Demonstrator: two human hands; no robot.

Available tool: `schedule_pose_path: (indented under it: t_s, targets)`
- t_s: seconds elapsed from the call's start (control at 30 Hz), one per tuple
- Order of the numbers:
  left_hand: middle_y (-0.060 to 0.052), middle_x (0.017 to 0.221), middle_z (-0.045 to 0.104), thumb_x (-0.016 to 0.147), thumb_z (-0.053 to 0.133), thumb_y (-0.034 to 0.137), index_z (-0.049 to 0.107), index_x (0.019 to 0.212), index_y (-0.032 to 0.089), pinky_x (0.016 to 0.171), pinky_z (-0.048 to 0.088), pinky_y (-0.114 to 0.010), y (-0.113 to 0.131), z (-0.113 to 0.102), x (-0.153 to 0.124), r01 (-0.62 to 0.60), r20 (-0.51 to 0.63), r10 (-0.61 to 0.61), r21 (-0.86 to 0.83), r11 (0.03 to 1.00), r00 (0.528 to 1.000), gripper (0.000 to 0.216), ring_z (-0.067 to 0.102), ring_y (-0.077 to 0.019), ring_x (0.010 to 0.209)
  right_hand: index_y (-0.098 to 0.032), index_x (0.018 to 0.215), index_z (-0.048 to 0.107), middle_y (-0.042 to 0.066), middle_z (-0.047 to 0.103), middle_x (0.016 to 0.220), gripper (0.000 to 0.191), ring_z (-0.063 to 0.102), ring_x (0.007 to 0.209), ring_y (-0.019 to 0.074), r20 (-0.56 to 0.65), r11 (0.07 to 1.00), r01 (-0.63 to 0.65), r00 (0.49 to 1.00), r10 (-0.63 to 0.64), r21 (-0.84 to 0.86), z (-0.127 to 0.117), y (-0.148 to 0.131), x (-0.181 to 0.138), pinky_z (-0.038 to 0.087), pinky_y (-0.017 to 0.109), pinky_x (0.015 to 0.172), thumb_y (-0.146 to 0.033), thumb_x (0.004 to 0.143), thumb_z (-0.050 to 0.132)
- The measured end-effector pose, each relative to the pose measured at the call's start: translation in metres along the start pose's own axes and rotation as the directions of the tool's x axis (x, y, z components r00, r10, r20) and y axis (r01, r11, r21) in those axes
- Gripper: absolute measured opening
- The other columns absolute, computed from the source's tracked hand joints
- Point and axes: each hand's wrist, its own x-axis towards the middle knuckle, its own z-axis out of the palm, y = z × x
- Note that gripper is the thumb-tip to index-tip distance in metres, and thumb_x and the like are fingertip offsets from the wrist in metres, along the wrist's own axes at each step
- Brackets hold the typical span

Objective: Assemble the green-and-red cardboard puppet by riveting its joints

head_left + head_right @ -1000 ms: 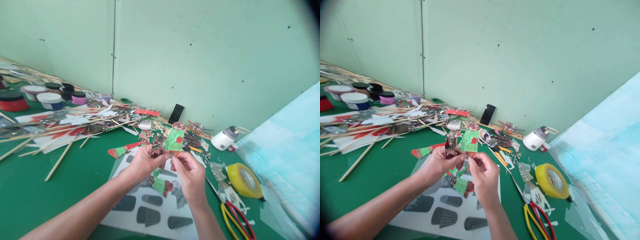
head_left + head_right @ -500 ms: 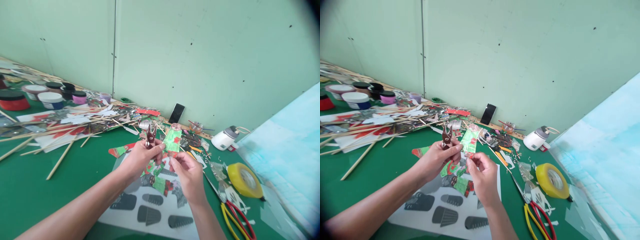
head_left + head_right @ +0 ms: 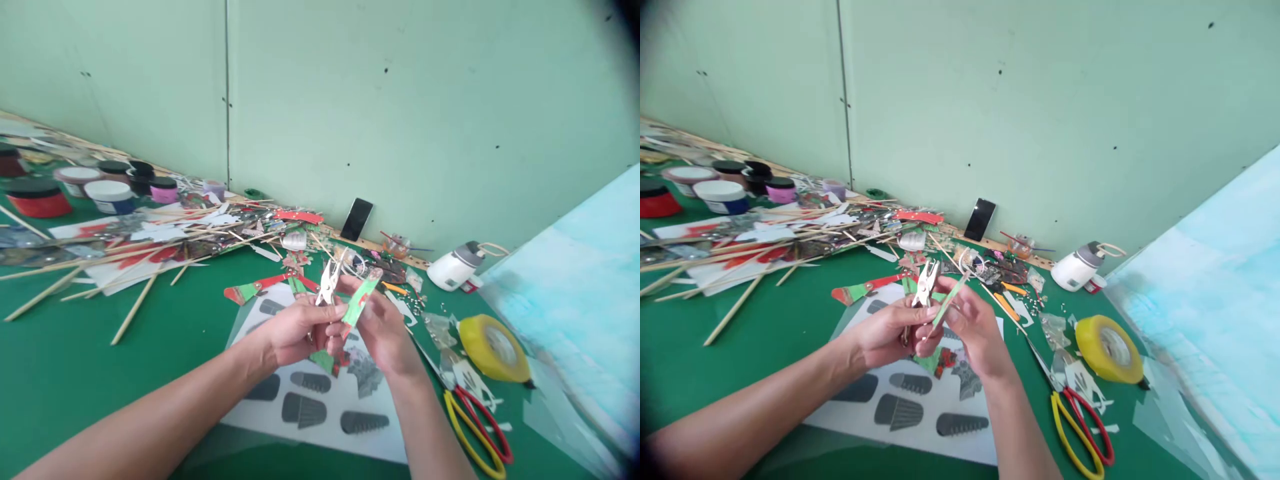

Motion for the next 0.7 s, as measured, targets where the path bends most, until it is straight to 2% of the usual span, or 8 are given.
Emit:
schedule_pose_path:
  t_s: [0.07,0.13,0.23,0.33,0.5,0.57,0.7]
  targets:
    - [0.004,0.055,0.044,0.079,0.067,0.028,0.053,0.07,0.015,0.053,0.039,-0.026,-0.006,0.001,0.002,0.015,0.014,-0.015,-0.011,1.0,1.0,0.022,0.047,-0.0095,0.048,-0.024,0.099,0.069,0.008,0.064,0.115,0.029,0.064,0.091,0.0252,0.007,0.998,-0.02,1.0,0.02,0.058,-0.003,0.004,0.001,0.055,0.042,0.075,-0.038,0.074,0.073]
    - [0.004,0.056,0.044,0.079,0.066,0.027,0.053,0.07,0.015,0.053,0.039,-0.026,-0.009,0.0,0.003,0.006,0.011,-0.006,-0.018,1.0,1.0,0.02,0.047,-0.0098,0.049,-0.024,0.091,0.071,0.006,0.065,0.113,0.02,0.064,0.08,0.0209,-0.04,0.996,-0.006,0.999,0.01,0.093,-0.003,0.006,0.003,0.054,0.04,0.072,-0.032,0.073,0.075]
    - [0.003,0.056,0.044,0.081,0.063,0.029,0.055,0.072,0.014,0.051,0.038,-0.025,-0.011,-0.002,0.005,0.003,0.004,-0.003,-0.017,1.0,1.0,0.018,0.048,-0.0104,0.049,-0.024,0.093,0.071,0.004,0.067,0.103,0.021,0.06,0.068,0.0155,-0.129,0.994,0.016,0.992,-0.002,0.108,-0.002,0.008,0.004,0.052,0.039,0.073,-0.026,0.072,0.075]
    - [0.003,0.055,0.045,0.08,0.06,0.028,0.057,0.074,0.014,0.051,0.036,-0.025,-0.012,-0.005,0.006,0.005,-0.069,-0.004,0.014,1.0,0.998,0.016,0.048,-0.0105,0.049,-0.022,0.099,0.07,0.004,0.068,0.091,0.025,0.06,0.074,0.0166,-0.183,0.994,0.016,0.983,0.004,0.11,-0.002,0.008,0.006,0.049,0.035,0.074,-0.024,0.074,0.074]
    - [0.003,0.054,0.045,0.076,0.06,0.018,0.049,0.065,0.016,0.051,0.033,-0.024,-0.012,-0.012,0.011,-0.025,-0.304,0.047,0.074,0.997,0.952,0.016,0.047,-0.0098,0.048,-0.019,0.099,0.069,0.005,0.069,0.097,0.025,0.061,0.09,0.0197,-0.286,0.996,0.061,0.957,-0.04,0.068,-0.006,0.01,0.007,0.047,0.035,0.083,-0.024,0.075,0.072]
    - [0.003,0.055,0.045,0.077,0.063,0.021,0.048,0.065,0.016,0.051,0.033,-0.024,-0.009,-0.014,0.012,-0.042,-0.332,0.068,0.086,0.995,0.941,0.02,0.046,-0.0096,0.048,-0.018,0.098,0.069,0.005,0.069,0.095,0.024,0.061,0.089,0.0194,-0.318,0.994,0.1,0.944,-0.085,0.032,-0.007,0.01,0.007,0.047,0.034,0.083,-0.023,0.075,0.072]
    - [0.003,0.056,0.046,0.078,0.065,0.026,0.05,0.067,0.016,0.053,0.033,-0.024,-0.006,-0.013,0.011,-0.047,-0.303,0.069,0.082,0.996,0.951,0.022,0.046,-0.0099,0.05,-0.018,0.095,0.069,0.004,0.07,0.089,0.02,0.062,0.081,0.0174,-0.362,0.991,0.134,0.923,-0.128,-0.01,-0.008,0.01,0.006,0.048,0.031,0.076,-0.023,0.076,0.072]
